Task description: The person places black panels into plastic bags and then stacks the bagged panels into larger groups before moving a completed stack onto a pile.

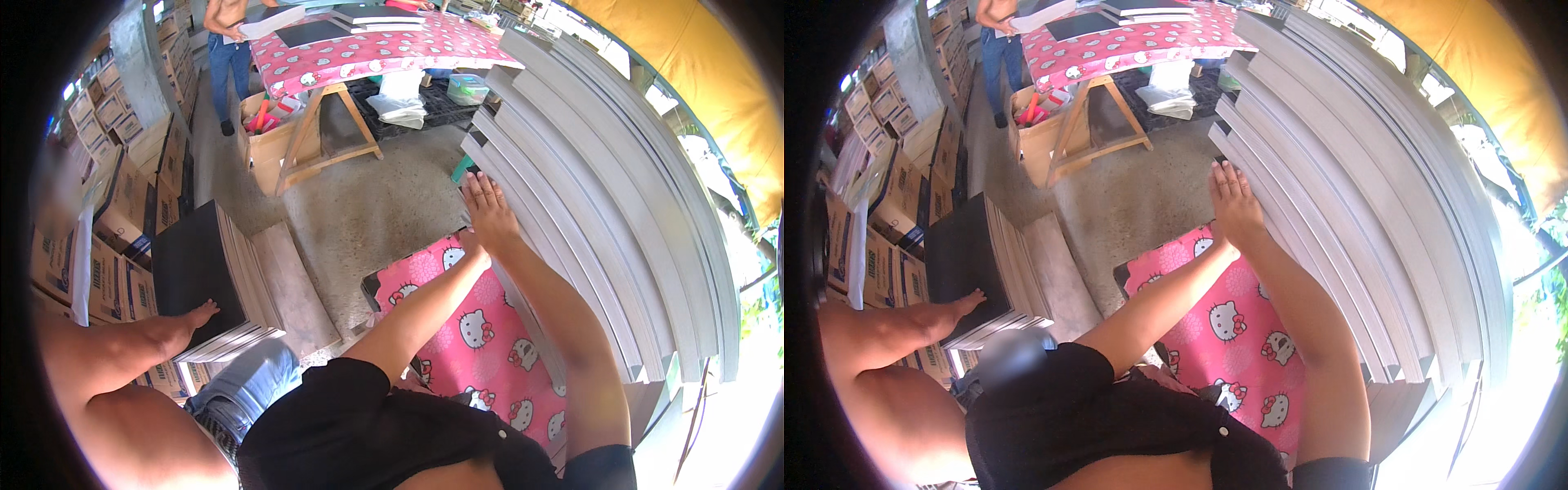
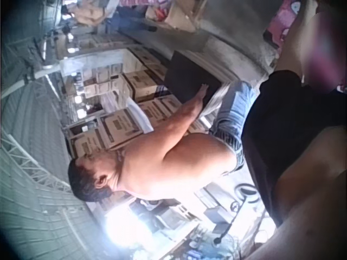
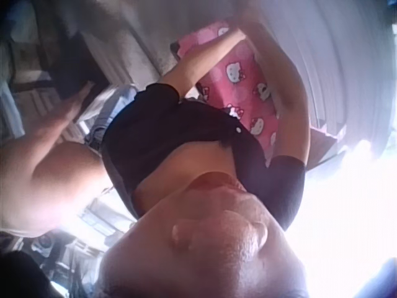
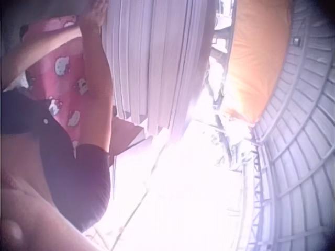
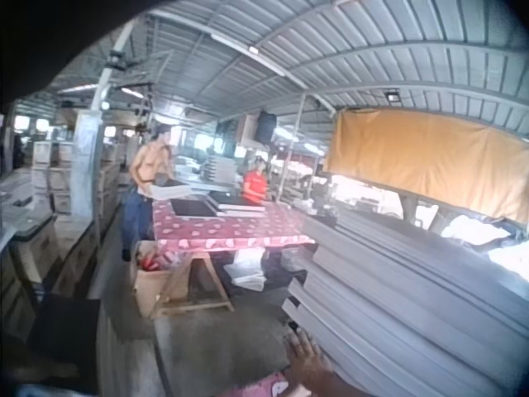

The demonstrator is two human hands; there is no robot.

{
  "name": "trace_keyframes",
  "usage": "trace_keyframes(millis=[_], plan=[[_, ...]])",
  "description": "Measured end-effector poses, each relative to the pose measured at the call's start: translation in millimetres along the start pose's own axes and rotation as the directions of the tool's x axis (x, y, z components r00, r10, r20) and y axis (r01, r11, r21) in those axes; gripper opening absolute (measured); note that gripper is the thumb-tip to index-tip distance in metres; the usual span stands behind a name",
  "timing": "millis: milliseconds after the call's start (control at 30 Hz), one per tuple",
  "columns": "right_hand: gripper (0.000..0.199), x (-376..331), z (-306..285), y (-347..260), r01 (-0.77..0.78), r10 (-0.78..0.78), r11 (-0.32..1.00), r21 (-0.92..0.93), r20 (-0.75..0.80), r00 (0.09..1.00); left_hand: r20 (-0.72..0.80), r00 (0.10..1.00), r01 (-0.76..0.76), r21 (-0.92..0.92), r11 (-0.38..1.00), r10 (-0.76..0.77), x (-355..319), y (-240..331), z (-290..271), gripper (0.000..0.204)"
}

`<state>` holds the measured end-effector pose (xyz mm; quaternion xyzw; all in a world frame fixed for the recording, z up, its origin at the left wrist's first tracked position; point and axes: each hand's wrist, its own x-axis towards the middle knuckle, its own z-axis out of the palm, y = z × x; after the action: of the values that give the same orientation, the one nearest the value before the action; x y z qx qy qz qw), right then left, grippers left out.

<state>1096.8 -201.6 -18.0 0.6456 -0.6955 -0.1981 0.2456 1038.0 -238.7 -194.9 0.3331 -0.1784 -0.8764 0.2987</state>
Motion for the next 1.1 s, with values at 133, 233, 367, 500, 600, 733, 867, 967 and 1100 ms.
trace_keyframes(millis=[133,233,367,500,600,733,867,967,1100], plan=[[0.083,12,26,6,0.007,0.037,0.965,-0.262,0.163,0.986,-0.015,1.0,-0.001,-0.015,1.0,0.0,4,-10,-3,0.061],[0.081,8,33,8,-0.033,0.087,0.965,-0.261,0.201,0.976,-0.013,1.0,-0.008,0.001,1.0,0.008,3,-25,-5,0.062],[0.072,25,25,-3,-0.013,0.036,0.946,-0.325,0.064,0.997,-0.121,0.967,-0.222,0.036,0.974,0.225,25,-17,-17,0.025],[0.068,27,37,-2,0.005,-0.001,0.955,-0.297,0.012,1.0,-0.144,0.975,-0.142,0.167,0.976,0.166,3,1,-13,0.028],[0.066,14,37,7,0.013,0.008,0.962,-0.273,0.078,0.997,0.07,0.991,0.114,-0.058,0.992,-0.11,-22,36,-16,0.045],[0.067,-1,57,20,-0.021,0.062,0.923,-0.383,0.097,0.993,0.037,0.853,-0.517,-0.081,0.852,0.521,-123,112,49,0.066],[0.065,4,45,16,-0.022,0.044,0.95,-0.312,0.064,0.997,0.126,0.869,-0.494,0.164,0.854,0.479,-177,158,125,0.068],[0.064,12,42,4,-0.003,0.016,0.947,-0.32,0.037,0.999,-0.006,0.71,-0.636,0.423,0.646,0.704,-151,153,159,0.064],[0.063,1,43,7,0.002,0.017,0.956,-0.293,0.064,0.998,-0.053,0.599,-0.678,0.498,0.541,0.799,-148,131,169,0.063]])
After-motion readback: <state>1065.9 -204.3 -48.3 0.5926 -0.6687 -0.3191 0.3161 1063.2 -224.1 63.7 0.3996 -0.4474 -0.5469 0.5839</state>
